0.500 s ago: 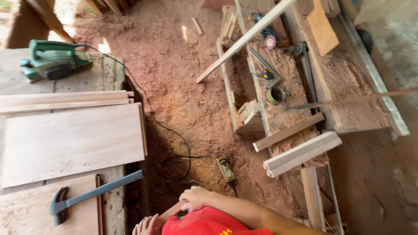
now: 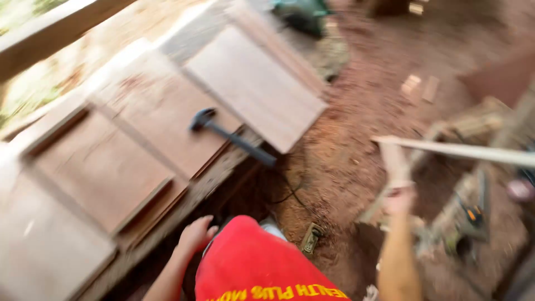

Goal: The person uses a hammer to tap small wooden strips into place on larger wooden boards. They repeatedly pick up the strips, position them, and strike them with the hammer to secure them.

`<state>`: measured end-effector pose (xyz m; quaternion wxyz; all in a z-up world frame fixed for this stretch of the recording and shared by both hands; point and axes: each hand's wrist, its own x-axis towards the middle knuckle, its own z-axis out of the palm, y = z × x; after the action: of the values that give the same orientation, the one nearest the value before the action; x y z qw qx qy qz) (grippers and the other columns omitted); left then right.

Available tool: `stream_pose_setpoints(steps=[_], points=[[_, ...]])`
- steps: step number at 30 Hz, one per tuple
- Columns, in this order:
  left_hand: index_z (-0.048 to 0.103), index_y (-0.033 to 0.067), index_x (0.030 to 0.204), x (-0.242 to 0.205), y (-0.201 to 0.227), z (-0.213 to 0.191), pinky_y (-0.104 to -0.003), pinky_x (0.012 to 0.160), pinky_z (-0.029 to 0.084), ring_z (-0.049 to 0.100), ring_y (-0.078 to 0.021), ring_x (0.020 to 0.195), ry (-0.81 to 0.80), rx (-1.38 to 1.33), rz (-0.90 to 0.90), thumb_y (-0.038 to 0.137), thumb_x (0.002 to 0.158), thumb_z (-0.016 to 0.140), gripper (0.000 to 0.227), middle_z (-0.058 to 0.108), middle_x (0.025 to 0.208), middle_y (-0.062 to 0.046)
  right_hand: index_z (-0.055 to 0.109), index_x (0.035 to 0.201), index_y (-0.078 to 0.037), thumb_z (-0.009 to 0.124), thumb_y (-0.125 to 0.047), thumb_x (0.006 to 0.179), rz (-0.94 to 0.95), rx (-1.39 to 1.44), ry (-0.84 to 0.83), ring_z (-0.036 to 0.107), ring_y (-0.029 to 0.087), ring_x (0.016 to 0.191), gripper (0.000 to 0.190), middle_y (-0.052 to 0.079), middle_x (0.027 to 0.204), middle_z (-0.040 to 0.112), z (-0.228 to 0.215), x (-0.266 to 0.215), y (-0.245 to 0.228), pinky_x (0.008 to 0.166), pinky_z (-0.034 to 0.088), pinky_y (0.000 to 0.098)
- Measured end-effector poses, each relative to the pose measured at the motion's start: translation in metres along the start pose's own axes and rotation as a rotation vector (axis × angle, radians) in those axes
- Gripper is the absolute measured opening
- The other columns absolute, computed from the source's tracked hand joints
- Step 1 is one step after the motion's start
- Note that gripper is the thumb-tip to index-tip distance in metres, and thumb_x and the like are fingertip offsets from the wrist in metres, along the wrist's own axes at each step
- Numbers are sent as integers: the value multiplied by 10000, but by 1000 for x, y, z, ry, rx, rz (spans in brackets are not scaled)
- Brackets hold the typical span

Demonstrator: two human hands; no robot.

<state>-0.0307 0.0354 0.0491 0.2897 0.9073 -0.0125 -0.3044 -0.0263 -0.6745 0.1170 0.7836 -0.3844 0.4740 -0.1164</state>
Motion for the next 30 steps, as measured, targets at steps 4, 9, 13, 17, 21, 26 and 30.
stream_pose_setpoints(steps=[4, 9, 13, 17, 21, 26, 30], points=[[616, 158, 1350, -9, -8, -2, -439, 1027, 507, 624, -302, 1242, -21, -34, -78, 415, 889, 683, 532, 659, 1339, -113, 567, 968, -135, 689, -209, 1042, -627, 68, 103, 548, 88, 640, 161, -5, 780, 559, 17, 37, -151, 515, 413, 217], [626, 160, 1354, -29, 3, 0, -447, 1026, 508, 628, -308, 1235, 16, -185, -215, 400, 903, 675, 513, 670, 1328, -119, 659, 973, -117, 587, -177, 1013, -380, -362, 8, 625, 63, 685, 102, -14, 814, 649, 127, 8, -31, 584, 507, 175], [651, 139, 1312, -40, -1, 6, -464, 995, 507, 635, -331, 1194, 108, -291, -215, 367, 889, 691, 482, 682, 1283, -135, 674, 1142, -30, 587, -93, 997, -215, -1066, -234, 681, 122, 810, 180, 83, 1001, 692, 212, -84, 138, 632, 558, 223], [713, 122, 1215, -56, -18, -7, -471, 938, 526, 677, -348, 1096, 333, -343, -179, 329, 886, 699, 388, 726, 1174, -147, 622, 1334, 11, 733, -241, 959, -690, -1408, -415, 644, 259, 1107, 465, 166, 1266, 643, 247, -83, 248, 969, 532, 402], [760, 111, 1035, -54, -55, -37, -460, 910, 524, 696, -324, 1000, 727, -259, -130, 257, 866, 712, 228, 752, 1020, -117, 495, 1447, -4, 788, -258, 855, -1188, -1703, -595, 473, 405, 1359, 708, 237, 1431, 526, 306, -109, 266, 1122, 388, 528], [747, 87, 1082, -54, -102, -75, -462, 980, 466, 654, -290, 1107, 896, -217, -242, 234, 865, 702, 266, 742, 1082, -113, 334, 1520, -24, 822, -362, 808, -847, -2108, -530, 459, 451, 1287, 927, 267, 1418, 481, 338, -98, 265, 1033, 378, 526], [740, 83, 1147, -51, -145, -91, -452, 1027, 453, 642, -255, 1127, 805, -263, -376, 219, 930, 646, 272, 732, 1164, -122, 582, 1385, -49, 749, -376, 882, -685, -2070, -621, 664, 373, 1110, 622, 211, 1210, 683, 331, -109, 258, 967, 525, 485]])
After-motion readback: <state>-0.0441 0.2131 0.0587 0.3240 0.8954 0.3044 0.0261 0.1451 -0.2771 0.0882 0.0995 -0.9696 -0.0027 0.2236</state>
